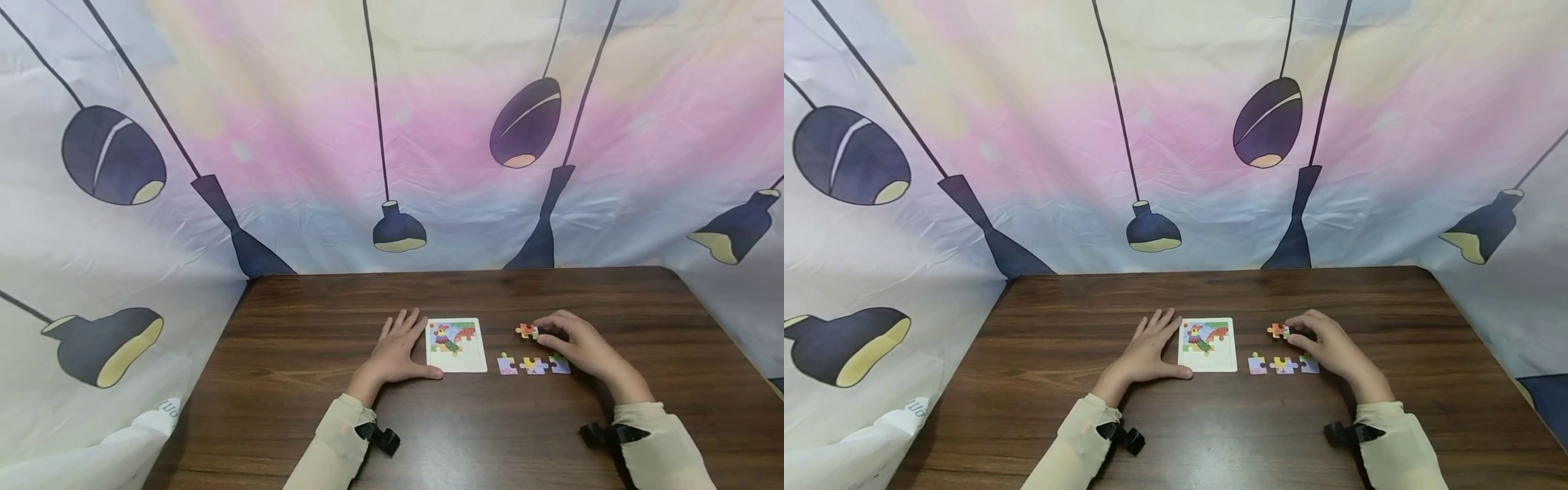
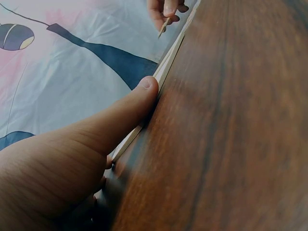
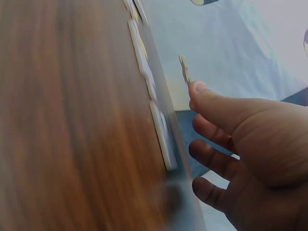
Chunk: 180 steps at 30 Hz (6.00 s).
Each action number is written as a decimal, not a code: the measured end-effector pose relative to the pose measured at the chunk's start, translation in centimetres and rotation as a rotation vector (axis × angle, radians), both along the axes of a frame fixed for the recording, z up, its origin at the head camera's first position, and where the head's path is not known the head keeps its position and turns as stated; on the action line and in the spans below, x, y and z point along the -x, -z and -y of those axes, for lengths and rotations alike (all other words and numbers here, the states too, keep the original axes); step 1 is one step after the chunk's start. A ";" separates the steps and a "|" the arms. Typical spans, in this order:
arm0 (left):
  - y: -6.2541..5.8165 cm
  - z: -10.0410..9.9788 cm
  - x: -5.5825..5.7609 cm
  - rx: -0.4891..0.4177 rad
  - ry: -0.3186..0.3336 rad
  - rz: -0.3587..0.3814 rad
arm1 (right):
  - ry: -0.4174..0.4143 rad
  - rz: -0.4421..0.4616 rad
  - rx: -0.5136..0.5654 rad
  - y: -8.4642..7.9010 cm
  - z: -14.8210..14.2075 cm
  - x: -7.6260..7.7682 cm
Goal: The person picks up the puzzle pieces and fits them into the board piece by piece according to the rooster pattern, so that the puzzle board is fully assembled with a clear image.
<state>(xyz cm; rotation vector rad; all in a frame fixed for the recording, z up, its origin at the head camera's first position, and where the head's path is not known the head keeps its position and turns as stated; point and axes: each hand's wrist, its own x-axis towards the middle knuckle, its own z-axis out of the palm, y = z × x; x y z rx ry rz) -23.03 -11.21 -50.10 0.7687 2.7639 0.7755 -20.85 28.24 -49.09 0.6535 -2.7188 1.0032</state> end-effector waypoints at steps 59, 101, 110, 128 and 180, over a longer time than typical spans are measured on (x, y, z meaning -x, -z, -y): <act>-0.1 -0.1 0.1 0.014 -0.002 0.015 | -0.201 0.118 0.033 0.3 9.1 1.3; 0.5 0.2 0.1 0.006 -0.011 0.010 | -0.198 0.152 0.019 -1.0 8.7 1.1; 0.0 0.1 -0.1 0.008 0.004 0.000 | -0.142 0.158 0.103 -1.3 5.3 0.4; 0.1 -0.2 0.3 0.017 0.005 0.007 | -0.087 0.189 -0.086 -0.6 2.8 -1.6; 0.1 0.1 0.1 0.004 0.001 0.011 | -0.170 0.066 0.021 -0.4 5.6 -1.4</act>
